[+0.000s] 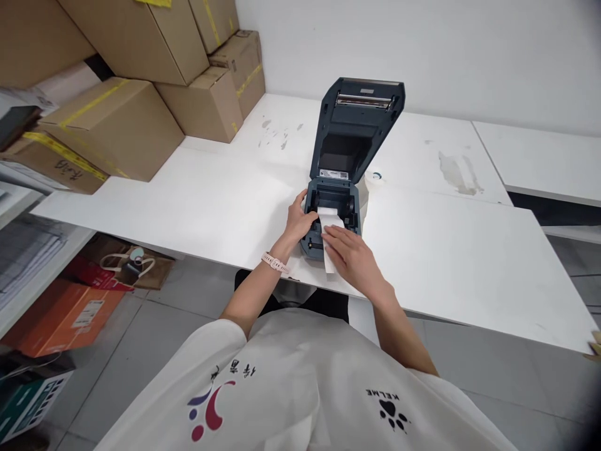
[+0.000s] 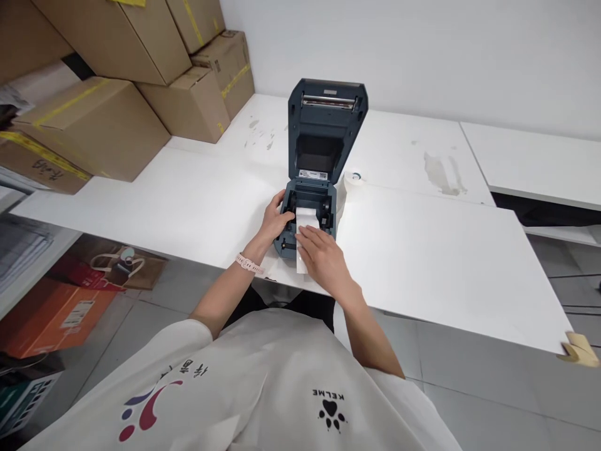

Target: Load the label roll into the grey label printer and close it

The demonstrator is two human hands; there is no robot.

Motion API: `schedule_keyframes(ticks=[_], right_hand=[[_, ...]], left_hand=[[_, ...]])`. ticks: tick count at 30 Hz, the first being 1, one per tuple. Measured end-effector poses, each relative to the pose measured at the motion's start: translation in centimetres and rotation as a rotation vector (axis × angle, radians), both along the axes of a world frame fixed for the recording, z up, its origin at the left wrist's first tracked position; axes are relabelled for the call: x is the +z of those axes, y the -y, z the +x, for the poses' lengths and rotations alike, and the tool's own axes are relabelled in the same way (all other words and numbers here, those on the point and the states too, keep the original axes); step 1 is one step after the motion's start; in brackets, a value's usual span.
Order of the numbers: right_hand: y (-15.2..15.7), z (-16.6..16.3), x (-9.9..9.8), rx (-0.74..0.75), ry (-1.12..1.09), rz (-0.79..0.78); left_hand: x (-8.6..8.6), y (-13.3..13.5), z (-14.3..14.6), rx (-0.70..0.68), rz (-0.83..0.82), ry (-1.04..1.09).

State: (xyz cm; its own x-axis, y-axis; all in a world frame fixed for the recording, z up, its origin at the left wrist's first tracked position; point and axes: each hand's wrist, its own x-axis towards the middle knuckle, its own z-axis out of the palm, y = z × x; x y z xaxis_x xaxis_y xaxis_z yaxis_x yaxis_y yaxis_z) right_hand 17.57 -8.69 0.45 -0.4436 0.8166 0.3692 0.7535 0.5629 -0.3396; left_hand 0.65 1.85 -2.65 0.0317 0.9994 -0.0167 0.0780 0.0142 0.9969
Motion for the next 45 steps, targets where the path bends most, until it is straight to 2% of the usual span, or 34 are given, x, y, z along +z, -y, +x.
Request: schedule_keyframes(ticks=[3,6,14,24,30,33,36,38,40,41,43,45], right_hand=[[1.9,-1.0,-1.3,-0.042,-0.01,0.055],[2.7,-1.7,-1.8,-0.084,0.02,0.08],[2.6,-2.1,-1.2,-0.087,0.059,-0.042],[2.6,-1.8,-1.4,-0.079,0.063,-0.047],[2.5,-2.1,-1.5,-0.08,0.037,-0.05],[2.9,-1.6,-1.2,-0.052,-0.06,-0.101],[2.5,0.1,0.3,0.015,-0.325,-0.203],[0.8,1.7,2.0,-0.06,-0.52,-0.188],[-2.6,3.5,4.1,-0.226,-0.656,-0.048],[-4.8,4.3,5.2,-0.273,-0.711,0.029],[-10.1,5.6,7.1,-0.269,-0.8,0.076],[-15.3,6.4,8.6,-0.284,-0.79,-0.012]], left_hand=[[-0.3,-0.1,0.0,-0.016,-0.01,0.016],[-0.4,-0.2,0.0,-0.037,-0.013,0.01],[0.1,-0.1,0.0,-0.064,-0.025,-0.009],[0.8,0.3,0.0,-0.054,-0.044,0.012],[0.6,0.0,0.0,-0.029,-0.07,-0.004],[0.7,2.0,-0.2,-0.004,-0.11,-0.045],[0.6,6.1,-0.5,-0.033,-0.108,-0.049],[0.4,8.8,-0.8,-0.051,-0.114,-0.041],[0.1,10.6,-1.1,-0.076,-0.131,-0.034],[0.0,11.1,-1.2,-0.088,-0.14,-0.032],[0.0,11.3,-1.3,-0.104,-0.15,-0.026],[-0.1,11.2,-1.3,-0.113,-0.146,-0.009]])
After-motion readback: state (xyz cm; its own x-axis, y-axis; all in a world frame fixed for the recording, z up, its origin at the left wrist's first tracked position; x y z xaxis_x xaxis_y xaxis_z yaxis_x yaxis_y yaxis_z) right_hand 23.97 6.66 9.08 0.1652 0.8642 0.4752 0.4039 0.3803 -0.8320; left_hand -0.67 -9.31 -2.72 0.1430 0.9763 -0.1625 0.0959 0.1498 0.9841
